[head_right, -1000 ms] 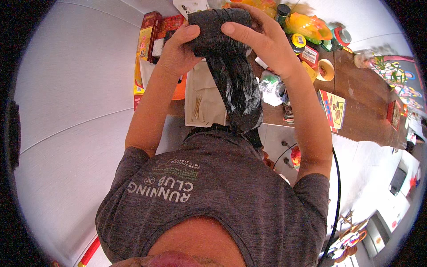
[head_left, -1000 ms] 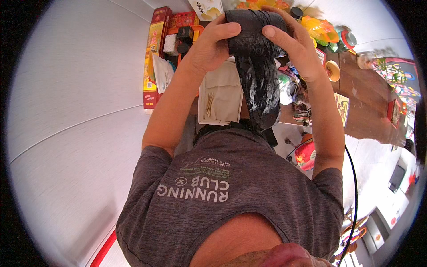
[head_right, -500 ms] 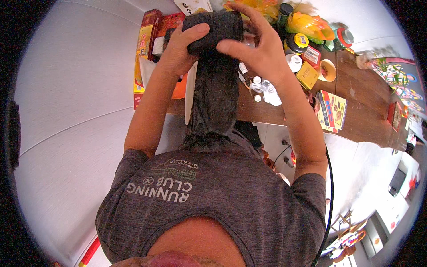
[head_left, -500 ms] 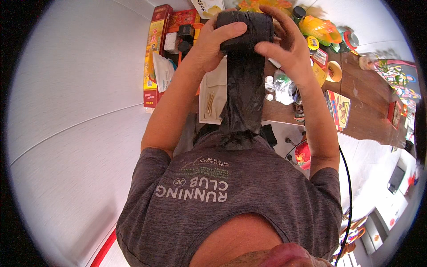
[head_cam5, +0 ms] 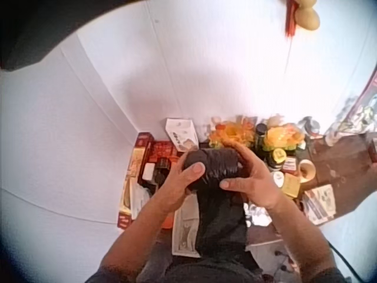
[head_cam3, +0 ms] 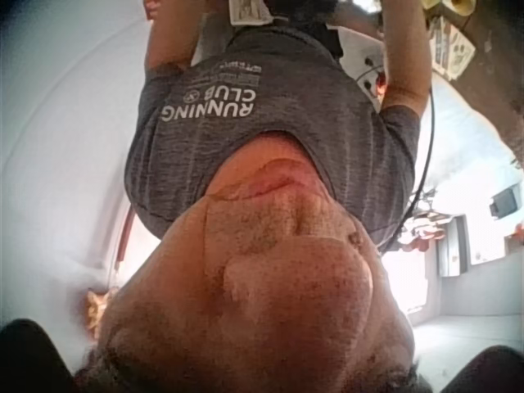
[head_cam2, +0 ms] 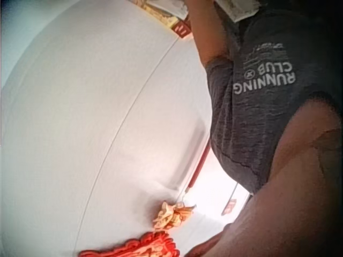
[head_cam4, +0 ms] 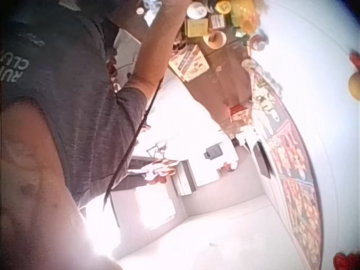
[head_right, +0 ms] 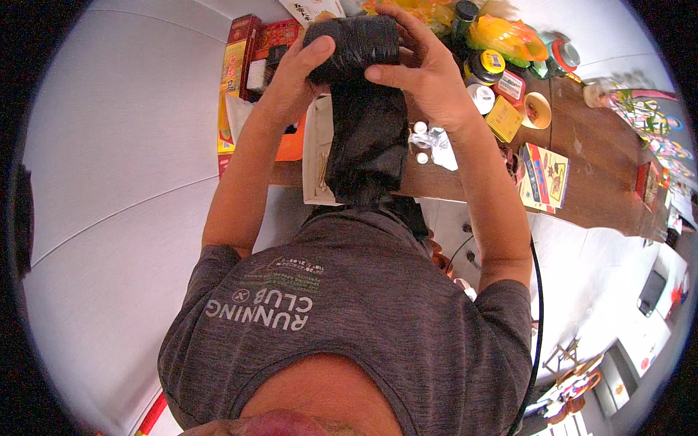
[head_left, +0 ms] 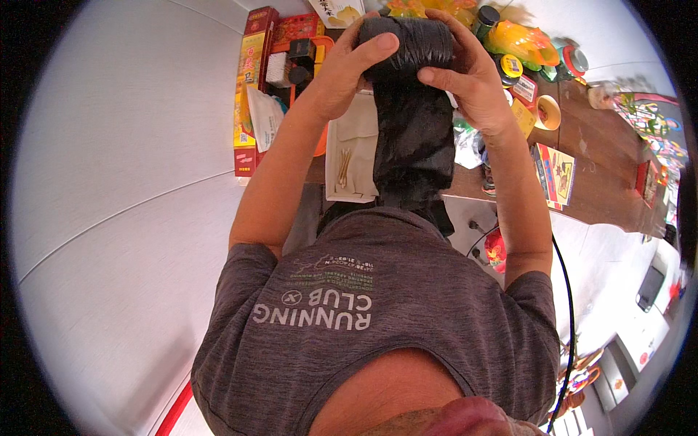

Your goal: The person places various items into a white box, including seed packets, a white cloth, a bundle of wooden sticks, a roll of tape, a small bag of components, and several small medicine bottles and blister packs.

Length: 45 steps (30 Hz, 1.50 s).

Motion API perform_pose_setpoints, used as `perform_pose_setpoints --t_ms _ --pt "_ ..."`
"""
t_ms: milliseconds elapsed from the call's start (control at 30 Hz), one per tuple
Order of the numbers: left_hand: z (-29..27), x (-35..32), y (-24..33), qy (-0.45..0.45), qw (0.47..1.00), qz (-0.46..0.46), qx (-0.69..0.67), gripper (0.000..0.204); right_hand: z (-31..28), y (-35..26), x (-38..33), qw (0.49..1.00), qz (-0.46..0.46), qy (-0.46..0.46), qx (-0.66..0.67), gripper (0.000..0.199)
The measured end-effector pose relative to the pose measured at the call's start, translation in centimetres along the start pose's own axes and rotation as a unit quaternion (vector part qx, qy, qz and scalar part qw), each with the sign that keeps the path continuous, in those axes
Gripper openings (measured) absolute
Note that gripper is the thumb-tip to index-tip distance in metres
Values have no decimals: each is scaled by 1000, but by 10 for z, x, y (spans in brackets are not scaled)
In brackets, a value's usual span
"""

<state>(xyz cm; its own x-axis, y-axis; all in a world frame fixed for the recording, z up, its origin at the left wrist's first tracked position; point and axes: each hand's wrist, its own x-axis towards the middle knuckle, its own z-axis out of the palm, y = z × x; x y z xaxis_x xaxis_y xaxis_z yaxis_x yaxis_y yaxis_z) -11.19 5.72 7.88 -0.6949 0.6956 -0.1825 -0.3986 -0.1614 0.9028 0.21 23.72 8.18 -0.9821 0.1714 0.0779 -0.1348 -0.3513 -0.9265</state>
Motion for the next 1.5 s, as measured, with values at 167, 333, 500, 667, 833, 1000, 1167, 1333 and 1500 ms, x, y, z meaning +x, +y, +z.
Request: perform_pose_setpoints --t_ms 167,333,500,667,833,1000,1167,1333,1500 --pt "-7 6 -2 -41 996 39 70 82 0 4 -2 1000 -19 19 -6 71" --pt "-3 -4 -11 -46 962 145 227 78 3 -3 -1 989 108 99 31 74" --pt "4 -8 -17 15 999 -17 -44 83 -7 15 -3 998 23 51 1 70" --pt "-10 -2 -23 -9 998 30 51 70 1 15 -4 994 53 89 32 72" --pt "-11 -6 -30 -41 944 172 279 72 1 15 -6 980 163 90 76 69" --pt "-5 -16 -56 34 992 56 112 75 -3 37 -14 984 111 100 94 71" --pt "-13 -29 -79 67 987 -101 -104 81 -4 66 -29 990 93 57 90 82" --pt "-45 -63 -103 24 979 -66 193 70 0 96 -56 974 217 63 8 83" --pt "-67 -92 -121 -44 933 -4 356 83 9 131 -75 955 289 64 -2 79"
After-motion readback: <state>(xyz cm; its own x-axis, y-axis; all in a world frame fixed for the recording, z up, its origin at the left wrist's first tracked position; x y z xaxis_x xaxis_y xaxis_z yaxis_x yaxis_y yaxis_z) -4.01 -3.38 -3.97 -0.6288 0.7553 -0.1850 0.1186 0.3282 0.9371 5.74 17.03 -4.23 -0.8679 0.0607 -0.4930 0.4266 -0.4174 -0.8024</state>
